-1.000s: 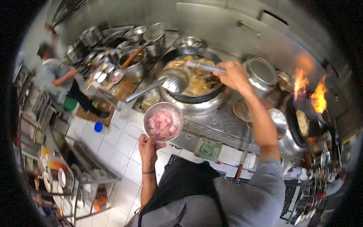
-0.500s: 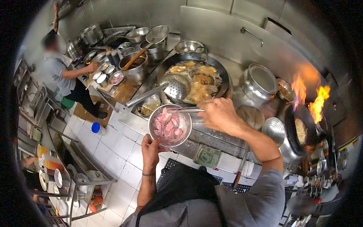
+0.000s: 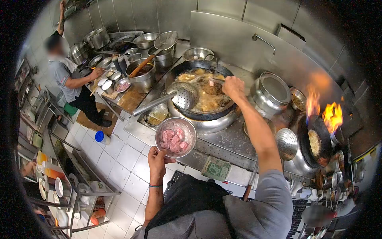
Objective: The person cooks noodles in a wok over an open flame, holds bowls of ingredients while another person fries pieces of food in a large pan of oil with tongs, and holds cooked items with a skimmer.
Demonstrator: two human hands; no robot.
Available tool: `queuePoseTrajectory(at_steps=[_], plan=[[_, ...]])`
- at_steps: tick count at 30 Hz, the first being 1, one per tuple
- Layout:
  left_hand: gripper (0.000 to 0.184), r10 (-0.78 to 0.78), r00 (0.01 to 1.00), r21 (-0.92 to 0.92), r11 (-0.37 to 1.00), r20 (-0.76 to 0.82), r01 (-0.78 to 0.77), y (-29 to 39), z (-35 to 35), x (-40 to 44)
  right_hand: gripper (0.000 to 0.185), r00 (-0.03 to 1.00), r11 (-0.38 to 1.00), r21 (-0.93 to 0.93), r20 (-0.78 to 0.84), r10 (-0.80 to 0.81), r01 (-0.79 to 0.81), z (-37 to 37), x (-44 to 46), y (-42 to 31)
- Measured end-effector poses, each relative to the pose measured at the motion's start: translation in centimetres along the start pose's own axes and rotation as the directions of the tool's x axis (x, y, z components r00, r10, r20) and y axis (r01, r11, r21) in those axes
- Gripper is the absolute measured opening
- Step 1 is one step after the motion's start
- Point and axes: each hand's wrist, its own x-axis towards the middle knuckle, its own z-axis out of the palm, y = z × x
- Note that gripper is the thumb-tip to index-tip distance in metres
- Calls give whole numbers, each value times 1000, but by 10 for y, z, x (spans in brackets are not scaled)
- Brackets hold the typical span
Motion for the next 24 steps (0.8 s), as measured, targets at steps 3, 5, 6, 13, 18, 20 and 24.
queuePoseTrajectory(at_steps=[3, 5, 6, 13, 18, 20, 24], plan=[[16, 8, 1000, -8, 1000, -15, -8, 1, 0, -3, 30, 996, 987, 162, -83, -11, 24, 13, 9, 0], [15, 26, 999, -20, 999, -41, -27, 3, -1, -6, 33, 982, 967, 247, -189, -8, 56, 8, -5, -1], [15, 17, 998, -8, 1000, -54, -18, 4, -2, -9, 32, 984, 955, 284, -176, -32, 82, -17, -29, -8], [15, 111, 994, 79, 991, -21, -109, 10, 11, -8, 34, 870, 886, 307, 248, -427, 348, -117, -145, -25], [16, 140, 990, 86, 986, 35, -142, 8, 23, -7, 31, 830, 851, 275, 226, -510, 448, -84, -172, -39], [16, 136, 990, 64, 988, 20, -137, 5, 22, -6, 30, 840, 822, 315, 118, -529, 474, -75, -175, -34], [16, 103, 993, 17, 995, -50, -102, -5, 12, 1, 27, 901, 822, 411, 5, -434, 394, -83, -171, -8]])
